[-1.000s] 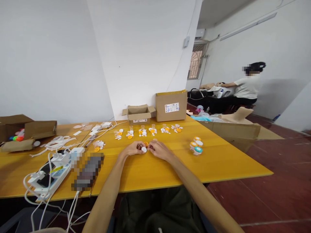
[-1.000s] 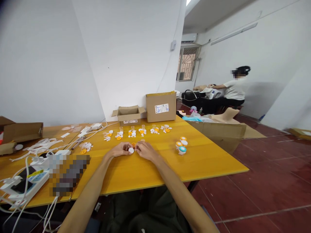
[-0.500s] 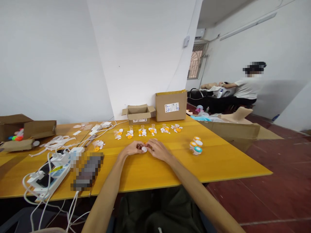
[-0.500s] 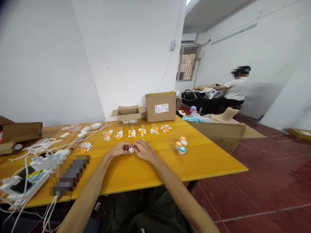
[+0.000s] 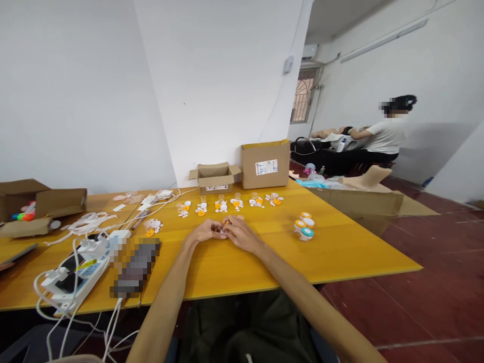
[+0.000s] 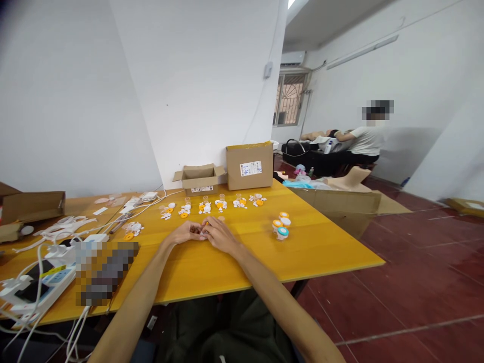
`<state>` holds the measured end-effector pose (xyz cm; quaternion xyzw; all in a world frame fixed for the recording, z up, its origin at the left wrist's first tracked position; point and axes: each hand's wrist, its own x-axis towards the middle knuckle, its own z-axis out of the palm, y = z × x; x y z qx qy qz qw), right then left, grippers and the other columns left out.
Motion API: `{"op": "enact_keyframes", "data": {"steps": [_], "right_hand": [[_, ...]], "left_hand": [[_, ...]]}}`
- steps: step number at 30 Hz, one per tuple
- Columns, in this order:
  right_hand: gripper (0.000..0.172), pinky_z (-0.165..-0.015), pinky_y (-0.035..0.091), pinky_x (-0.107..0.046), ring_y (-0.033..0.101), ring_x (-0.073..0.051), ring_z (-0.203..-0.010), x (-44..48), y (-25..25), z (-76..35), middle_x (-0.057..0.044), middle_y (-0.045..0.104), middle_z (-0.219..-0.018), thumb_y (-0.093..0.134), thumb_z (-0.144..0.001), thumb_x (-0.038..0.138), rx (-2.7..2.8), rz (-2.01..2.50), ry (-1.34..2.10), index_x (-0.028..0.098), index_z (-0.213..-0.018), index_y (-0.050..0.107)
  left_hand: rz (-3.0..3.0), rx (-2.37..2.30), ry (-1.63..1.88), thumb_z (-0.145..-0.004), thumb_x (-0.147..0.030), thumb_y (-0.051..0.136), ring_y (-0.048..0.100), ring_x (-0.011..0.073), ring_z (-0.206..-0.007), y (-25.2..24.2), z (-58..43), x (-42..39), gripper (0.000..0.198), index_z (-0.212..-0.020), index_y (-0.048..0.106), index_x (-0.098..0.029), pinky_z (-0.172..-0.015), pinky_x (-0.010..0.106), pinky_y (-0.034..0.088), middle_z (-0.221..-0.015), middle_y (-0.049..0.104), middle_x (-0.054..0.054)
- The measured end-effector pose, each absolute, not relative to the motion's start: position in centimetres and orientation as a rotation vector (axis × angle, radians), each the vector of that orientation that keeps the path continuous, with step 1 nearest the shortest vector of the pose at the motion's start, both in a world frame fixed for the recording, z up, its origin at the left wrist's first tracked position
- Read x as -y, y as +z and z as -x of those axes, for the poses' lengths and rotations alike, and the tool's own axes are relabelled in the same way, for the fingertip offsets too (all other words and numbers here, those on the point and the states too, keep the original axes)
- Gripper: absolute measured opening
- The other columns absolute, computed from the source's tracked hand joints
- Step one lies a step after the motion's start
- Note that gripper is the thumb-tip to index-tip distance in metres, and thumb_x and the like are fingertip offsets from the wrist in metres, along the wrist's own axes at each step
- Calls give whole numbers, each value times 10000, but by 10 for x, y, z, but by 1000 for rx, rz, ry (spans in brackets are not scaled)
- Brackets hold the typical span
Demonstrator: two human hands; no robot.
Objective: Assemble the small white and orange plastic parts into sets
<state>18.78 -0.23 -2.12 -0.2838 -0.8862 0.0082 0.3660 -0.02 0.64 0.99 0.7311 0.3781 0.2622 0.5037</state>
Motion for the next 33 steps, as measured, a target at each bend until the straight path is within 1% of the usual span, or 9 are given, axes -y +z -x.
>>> {"op": "enact_keyframes", "data": {"steps": [10, 18, 24, 28, 33], "right_hand": [[144, -792, 456, -314, 555, -184, -914, 1, -23, -185, -55, 590, -986, 561, -903, 136, 2231, 706, 83, 222, -817, 638], [153, -801, 455, -309, 569, -175, -918, -1, -25, -185, -44, 603, -1001, 569, -884, 112, 2187, 702, 148, 228, -809, 634], [131, -841, 454, -322, 578, -176, -943, -6, -28, -186, -40, 607, -1006, 594, -865, 113, 2107, 727, 163, 230, -828, 641], [141, -843, 465, -334, 586, -186, -955, -8, -26, -190, -52, 607, -1023, 577, -870, 111, 2104, 763, 141, 231, -842, 646], [149, -844, 467, -350, 586, -200, -981, -9, -23, -197, -72, 599, -1065, 566, -867, 96, 2102, 810, 96, 220, -831, 642]], "left_hand": [[-1762, -937, 625, -581, -404, 818, 481, 108, -630, 7, 1, -9, 306, -666, 672, -150, -630, 242, 368, -616, 563, -44], [-1763, -938, 636, -575, -427, 824, 468, 101, -612, 4, 2, -12, 338, -677, 658, -151, -611, 237, 361, -621, 558, -40], [-1740, -940, 640, -567, -404, 838, 503, 104, -634, 2, 2, -14, 342, -735, 683, -150, -647, 239, 388, -650, 594, -33], [-1742, -970, 668, -575, -401, 833, 513, 107, -644, 4, 4, -15, 345, -785, 704, -159, -653, 238, 396, -678, 621, -24], [-1703, -1016, 784, -582, -336, 842, 597, 144, -750, 8, 11, -18, 349, -865, 720, -172, -735, 263, 447, -790, 693, 17]]}}
